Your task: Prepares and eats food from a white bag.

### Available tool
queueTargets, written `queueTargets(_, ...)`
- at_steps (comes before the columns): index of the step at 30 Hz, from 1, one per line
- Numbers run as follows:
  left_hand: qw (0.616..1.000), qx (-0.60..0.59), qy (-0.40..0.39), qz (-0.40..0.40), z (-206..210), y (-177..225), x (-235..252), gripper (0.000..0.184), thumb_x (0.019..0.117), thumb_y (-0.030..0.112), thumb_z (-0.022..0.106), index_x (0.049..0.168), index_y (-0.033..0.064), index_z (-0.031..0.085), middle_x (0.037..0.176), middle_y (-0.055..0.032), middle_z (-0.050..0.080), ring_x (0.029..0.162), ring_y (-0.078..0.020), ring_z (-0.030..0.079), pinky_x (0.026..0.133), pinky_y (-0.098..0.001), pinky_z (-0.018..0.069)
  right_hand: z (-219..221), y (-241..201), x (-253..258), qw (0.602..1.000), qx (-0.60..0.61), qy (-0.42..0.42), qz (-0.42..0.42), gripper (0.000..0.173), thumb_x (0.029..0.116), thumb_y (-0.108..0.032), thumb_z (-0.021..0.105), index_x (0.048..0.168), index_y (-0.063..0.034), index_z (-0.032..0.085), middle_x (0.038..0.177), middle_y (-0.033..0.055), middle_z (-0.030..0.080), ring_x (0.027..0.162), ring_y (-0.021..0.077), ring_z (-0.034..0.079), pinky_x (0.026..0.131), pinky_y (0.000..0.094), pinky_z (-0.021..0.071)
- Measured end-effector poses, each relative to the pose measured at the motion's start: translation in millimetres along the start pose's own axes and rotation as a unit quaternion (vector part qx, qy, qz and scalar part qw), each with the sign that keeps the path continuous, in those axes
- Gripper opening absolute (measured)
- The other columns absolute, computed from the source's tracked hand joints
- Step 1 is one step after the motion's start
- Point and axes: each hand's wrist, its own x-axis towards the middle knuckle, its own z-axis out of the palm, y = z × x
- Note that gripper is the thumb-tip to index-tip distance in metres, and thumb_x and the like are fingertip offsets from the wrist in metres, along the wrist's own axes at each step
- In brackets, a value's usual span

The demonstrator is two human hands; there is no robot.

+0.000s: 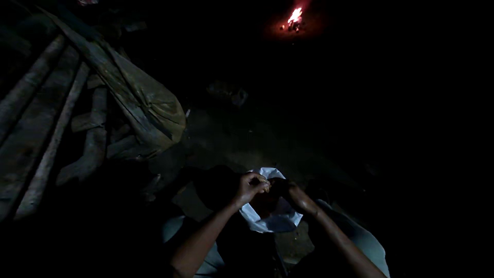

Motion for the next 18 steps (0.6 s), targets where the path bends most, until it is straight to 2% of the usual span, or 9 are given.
queueTargets(4,0.998,0.052,-0.007,0.033,1.5,-1.9,-1.4,0.022,0.0932,-0.001,0.067,0.113,-0.0120,0.066,0.103,-0.0175,0.068,0.082,-0.0111,0.068,0.078,-0.0250,0.0589,-0.9,2.5,-0.7,0.999,-0.032,0.001,-0.009,0.024,0.1047,-0.006,0.041,0.114,0.0003,0.063,0.090,-0.0026,0.064,0.079,0.0016,0.062,0.076,0.0221,0.0546)
queueTargets(7,0.998,0.055,-0.035,0.026,-1.3,1.8,-0.9,0.023,0.0939,-0.001,0.066,0.114,-0.0127,0.065,0.107,-0.0194,0.066,0.085,-0.0123,0.067,0.079,-0.0258,0.0585,-4.1,1.3,-2.4,0.998,-0.061,-0.001,-0.001,0.024,0.1058,-0.006,0.040,0.113,0.0015,0.062,0.090,0.0003,0.064,0.078,0.0045,0.064,0.074,0.0251,0.0577)
queueTargets(9,0.996,0.060,-0.062,0.023,-3.0,0.2,0.1,0.024,0.0936,0.001,0.067,0.114,-0.0107,0.066,0.108,-0.0179,0.067,0.085,-0.0118,0.068,0.080,-0.0256,0.0586,-5.4,-0.5,-2.9,0.993,-0.121,0.000,0.019,0.019,0.1033,-0.002,0.048,0.115,0.0036,0.062,0.090,0.0034,0.064,0.076,0.0054,0.064,0.073,0.0255,0.0572)
queueTargets(11,0.995,0.062,-0.079,0.019,-3.1,1.4,-0.7,0.025,0.0938,0.001,0.068,0.116,-0.0107,0.066,0.109,-0.0181,0.066,0.086,-0.0119,0.067,0.081,-0.0254,0.0580,-8.5,-1.8,-2.8,0.981,-0.191,-0.007,0.023,0.019,0.0974,0.000,0.059,0.115,0.0050,0.064,0.096,0.0083,0.065,0.082,0.0088,0.062,0.078,0.0288,0.0545)
queueTargets(13,0.995,0.066,-0.077,0.008,-3.8,2.2,-0.6,0.026,0.0939,0.002,0.068,0.117,-0.0100,0.066,0.111,-0.0184,0.066,0.087,-0.0128,0.067,0.081,-0.0265,0.0578,-11.1,-3.7,-4.0,0.976,-0.216,0.004,0.018,0.023,0.1010,-0.005,0.056,0.119,0.0057,0.065,0.105,0.0136,0.067,0.091,0.0138,0.062,0.086,0.0345,0.0511)
queueTargets(15,0.996,0.066,-0.060,-0.001,-5.0,3.8,0.6,0.026,0.0942,0.002,0.067,0.118,-0.0100,0.065,0.111,-0.0188,0.066,0.088,-0.0139,0.067,0.081,-0.0271,0.0576,-12.3,-4.6,-4.7,0.988,-0.149,0.020,0.023,0.025,0.1067,-0.009,0.048,0.119,0.0045,0.065,0.109,0.0105,0.068,0.095,0.0092,0.064,0.089,0.0290,0.0528)
queueTargets(18,0.999,0.040,-0.029,-0.005,-4.8,8.7,0.8,0.025,0.0942,-0.003,0.066,0.118,-0.0122,0.064,0.108,-0.0196,0.066,0.086,-0.0122,0.067,0.080,-0.0256,0.0579,-11.5,-6.7,-6.9,0.999,-0.030,0.017,0.019,0.023,0.1057,-0.006,0.048,0.117,0.0046,0.065,0.104,0.0055,0.069,0.089,0.0078,0.068,0.084,0.0271,0.0592)
